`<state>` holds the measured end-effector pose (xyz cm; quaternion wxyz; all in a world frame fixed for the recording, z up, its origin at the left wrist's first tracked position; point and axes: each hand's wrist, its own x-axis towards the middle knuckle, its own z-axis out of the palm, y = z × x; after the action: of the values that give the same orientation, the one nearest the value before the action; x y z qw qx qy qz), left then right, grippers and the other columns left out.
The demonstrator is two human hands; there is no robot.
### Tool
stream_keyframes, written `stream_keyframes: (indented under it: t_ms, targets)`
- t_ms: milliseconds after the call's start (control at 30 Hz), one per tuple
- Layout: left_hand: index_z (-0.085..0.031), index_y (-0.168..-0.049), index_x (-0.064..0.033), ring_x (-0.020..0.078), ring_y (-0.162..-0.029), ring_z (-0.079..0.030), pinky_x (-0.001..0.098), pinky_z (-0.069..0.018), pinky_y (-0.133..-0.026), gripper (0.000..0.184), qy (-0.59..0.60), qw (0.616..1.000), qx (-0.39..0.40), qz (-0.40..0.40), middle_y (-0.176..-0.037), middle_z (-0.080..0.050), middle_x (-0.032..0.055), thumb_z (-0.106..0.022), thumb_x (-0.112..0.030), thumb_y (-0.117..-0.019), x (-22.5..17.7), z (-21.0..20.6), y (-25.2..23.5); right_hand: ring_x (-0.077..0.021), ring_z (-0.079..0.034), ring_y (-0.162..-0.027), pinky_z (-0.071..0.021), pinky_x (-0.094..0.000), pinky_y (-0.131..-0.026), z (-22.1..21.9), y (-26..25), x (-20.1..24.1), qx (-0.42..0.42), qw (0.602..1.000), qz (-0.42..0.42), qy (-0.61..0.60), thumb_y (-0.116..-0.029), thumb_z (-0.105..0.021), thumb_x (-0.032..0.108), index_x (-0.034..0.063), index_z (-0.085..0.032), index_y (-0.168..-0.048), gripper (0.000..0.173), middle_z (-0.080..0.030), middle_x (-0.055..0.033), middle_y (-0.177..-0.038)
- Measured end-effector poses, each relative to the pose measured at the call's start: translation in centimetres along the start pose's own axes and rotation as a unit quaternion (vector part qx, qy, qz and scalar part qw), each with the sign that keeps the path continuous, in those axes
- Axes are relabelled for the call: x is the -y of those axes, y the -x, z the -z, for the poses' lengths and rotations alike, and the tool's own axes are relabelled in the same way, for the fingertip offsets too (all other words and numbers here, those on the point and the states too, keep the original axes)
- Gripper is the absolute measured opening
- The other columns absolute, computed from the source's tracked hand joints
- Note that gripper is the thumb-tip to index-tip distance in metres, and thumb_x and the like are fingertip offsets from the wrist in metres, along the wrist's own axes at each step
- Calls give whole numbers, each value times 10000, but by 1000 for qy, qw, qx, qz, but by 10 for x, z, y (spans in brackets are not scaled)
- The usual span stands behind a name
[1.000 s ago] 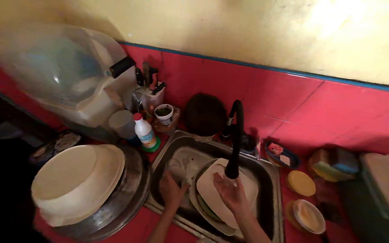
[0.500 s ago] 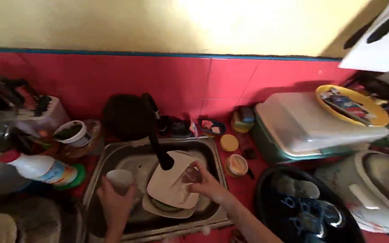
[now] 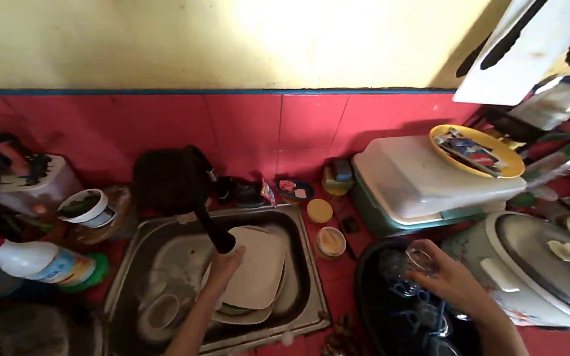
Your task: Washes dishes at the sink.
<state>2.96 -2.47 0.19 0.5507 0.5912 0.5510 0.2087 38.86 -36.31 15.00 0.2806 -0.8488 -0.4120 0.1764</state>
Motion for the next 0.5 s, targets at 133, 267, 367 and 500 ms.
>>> stream_keyframes:
  t_ms: [133, 267, 367, 500]
  targets:
    - [-525, -1401, 50, 341, -1294, -559, 514, -424, -1103, 543, -43, 998, -29, 21, -1364, -589, 252, -525, -379, -1068, -8, -4, 0, -283, -690, -1003, -565, -513, -863, -4, 5, -16, 30, 999, -32, -15, -768, -786, 391, 43, -549, -1347, 716, -686, -174, -1133]
    - [-457, -1455, 62, 365, -1348, -500, 517, -396, -1118, 508, 3, 999, -32, 43, -1441, -519, 278, -430, -307, -1107, -11, -3, 8, -288, -680, -985, -561, -492, -863, -20, 2, -23, 64, 997, -41, -35, -768, -804, 359, -5, -525, -1344, 736, -672, -204, -1118]
    - [-332, -1521, 16, 360, -1183, -621, 514, -582, -890, 610, 116, 989, 44, 76, -1422, -517, 255, -600, -255, -1044, -8, -2, 11, -327, -686, -991, -571, -517, -877, -34, 2, -30, 90, 994, -46, -38, -759, -848, 247, -32, -508, -1354, 740, -672, -224, -1122]
    - [-238, -1561, -10, 345, -1161, -646, 470, -611, -865, 815, 153, 985, 26, 68, -1458, -482, 257, -747, -167, -943, -4, -3, 14, -465, -666, -1052, -528, -638, -914, -48, 6, -20, 126, 988, -66, 63, -764, -881, 176, -59, -468, -1406, 798, -660, -304, -1163]
